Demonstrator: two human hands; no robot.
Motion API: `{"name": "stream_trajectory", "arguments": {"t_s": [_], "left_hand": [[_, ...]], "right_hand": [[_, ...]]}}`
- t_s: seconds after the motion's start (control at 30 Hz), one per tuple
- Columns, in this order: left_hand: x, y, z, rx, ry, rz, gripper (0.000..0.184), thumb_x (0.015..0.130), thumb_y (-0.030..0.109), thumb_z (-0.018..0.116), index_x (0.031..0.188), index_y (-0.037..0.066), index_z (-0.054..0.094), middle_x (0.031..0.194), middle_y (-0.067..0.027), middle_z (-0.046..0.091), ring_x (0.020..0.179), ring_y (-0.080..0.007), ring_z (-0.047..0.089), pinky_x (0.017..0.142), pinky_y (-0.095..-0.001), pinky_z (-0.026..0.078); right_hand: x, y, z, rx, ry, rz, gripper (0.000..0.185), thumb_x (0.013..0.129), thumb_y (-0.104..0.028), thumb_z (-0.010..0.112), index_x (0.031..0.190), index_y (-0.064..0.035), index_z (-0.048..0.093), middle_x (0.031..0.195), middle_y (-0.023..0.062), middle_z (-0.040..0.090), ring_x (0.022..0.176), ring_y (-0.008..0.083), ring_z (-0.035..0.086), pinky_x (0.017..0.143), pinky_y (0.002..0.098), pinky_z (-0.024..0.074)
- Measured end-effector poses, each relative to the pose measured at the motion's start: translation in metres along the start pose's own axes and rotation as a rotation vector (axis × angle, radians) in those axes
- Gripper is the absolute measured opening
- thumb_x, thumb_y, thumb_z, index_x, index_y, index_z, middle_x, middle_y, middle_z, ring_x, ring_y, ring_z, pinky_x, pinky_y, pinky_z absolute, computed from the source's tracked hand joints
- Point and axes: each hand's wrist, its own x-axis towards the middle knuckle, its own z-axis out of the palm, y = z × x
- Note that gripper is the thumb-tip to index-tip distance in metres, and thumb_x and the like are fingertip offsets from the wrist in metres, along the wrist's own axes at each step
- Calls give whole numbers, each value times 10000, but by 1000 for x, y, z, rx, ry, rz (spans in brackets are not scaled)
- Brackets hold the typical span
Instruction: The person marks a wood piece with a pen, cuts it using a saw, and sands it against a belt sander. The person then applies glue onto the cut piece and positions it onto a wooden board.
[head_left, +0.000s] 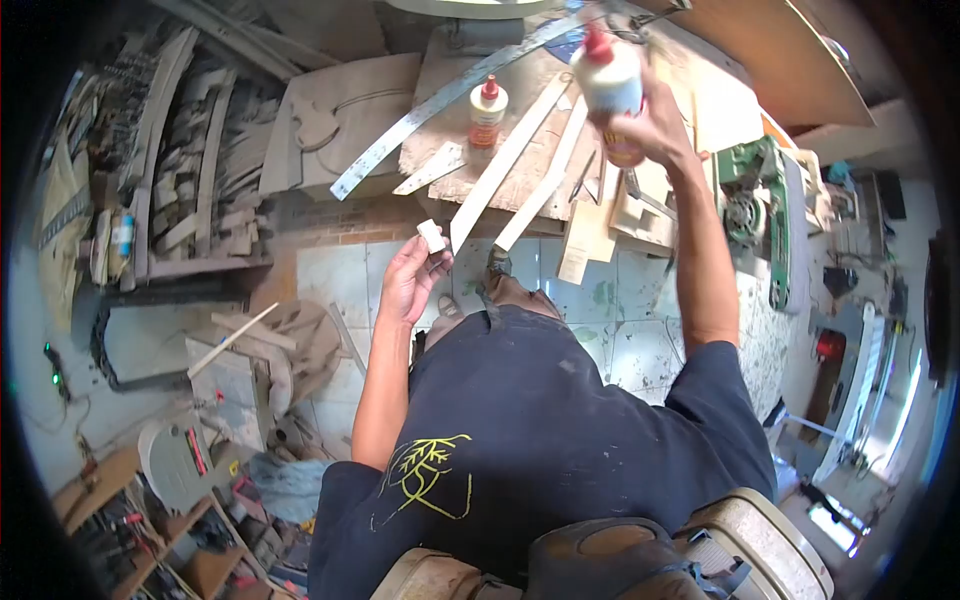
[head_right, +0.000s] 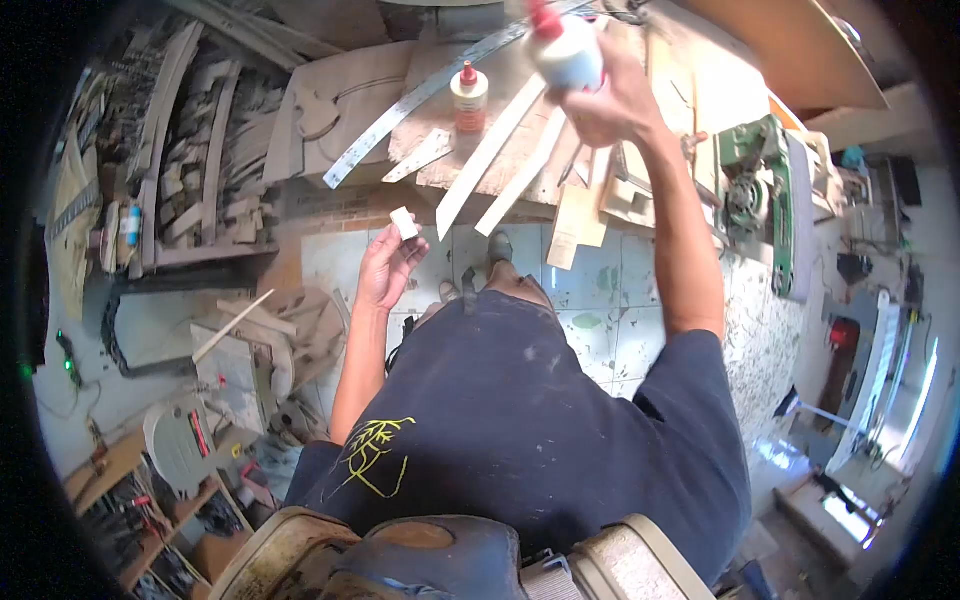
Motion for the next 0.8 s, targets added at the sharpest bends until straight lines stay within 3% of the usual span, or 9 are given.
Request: {"name": "stream_trajectory", "arguments": {"t_s": [0.03,0.1,0.17,0.2,0.3,0.47,0.57,0.8], "left_hand": [[3,3,1,12,-32,-4,334,1009,232,632,1261,13,627,1093,-90,702,964,-189,671,913,-369,547],[8,7,9,38,-94,-15,321,1009,233,634,1246,16,638,1087,-87,706,974,-189,673,916,-367,543],[6,8,18,66,-144,-25,312,1006,233,640,1230,16,648,1082,-83,710,985,-189,675,924,-370,539],[3,9,23,86,-160,-54,308,998,237,652,1218,21,655,1078,-79,714,996,-188,676,934,-373,533],[-5,0,29,74,-269,-79,299,994,238,659,1207,28,660,1078,-73,715,998,-184,674,929,-374,532],[-28,-12,38,20,-296,-155,323,982,298,668,1170,35,672,1047,-43,701,975,-157,660,915,-355,535],[-42,-10,36,25,-343,-171,313,988,289,660,1165,32,674,1048,-41,700,977,-150,659,916,-342,537],[-60,-1,27,-1,-357,-110,300,981,307,668,1121,42,657,1062,-43,695,994,-182,675,928,-368,540]], "right_hand": [[-16,-25,1,-131,-28,-170,579,664,-186,775,1206,-69,609,992,135,701,896,256,691,862,396,565],[-37,-40,-7,-374,-332,-136,650,634,-197,779,1246,-77,594,967,161,702,873,310,693,827,404,562],[-64,-61,-4,-620,-463,-156,647,619,-189,799,1220,-98,578,913,167,672,844,364,678,767,451,559],[-76,-74,0,-745,-530,-146,609,620,-206,816,1161,-101,556,868,139,640,812,367,668,726,482,543],[-108,-90,11,-931,-633,-141,559,623,-226,816,1094,-119,534,865,127,623,835,349,663,723,450,525],[-136,-132,33,-1132,-642,-233,615,634,-218,797,1185,-157,530,947,96,618,899,297,669,787,405,515],[-138,-154,42,-1150,-630,-286,537,690,-177,786,1171,-155,549,878,125,635,831,305,687,722,433,536],[-135,-176,64,-1240,-561,-431,529,702,-178,797,1166,-137,545,870,119,638,808,276,674,671,381,513]]}}
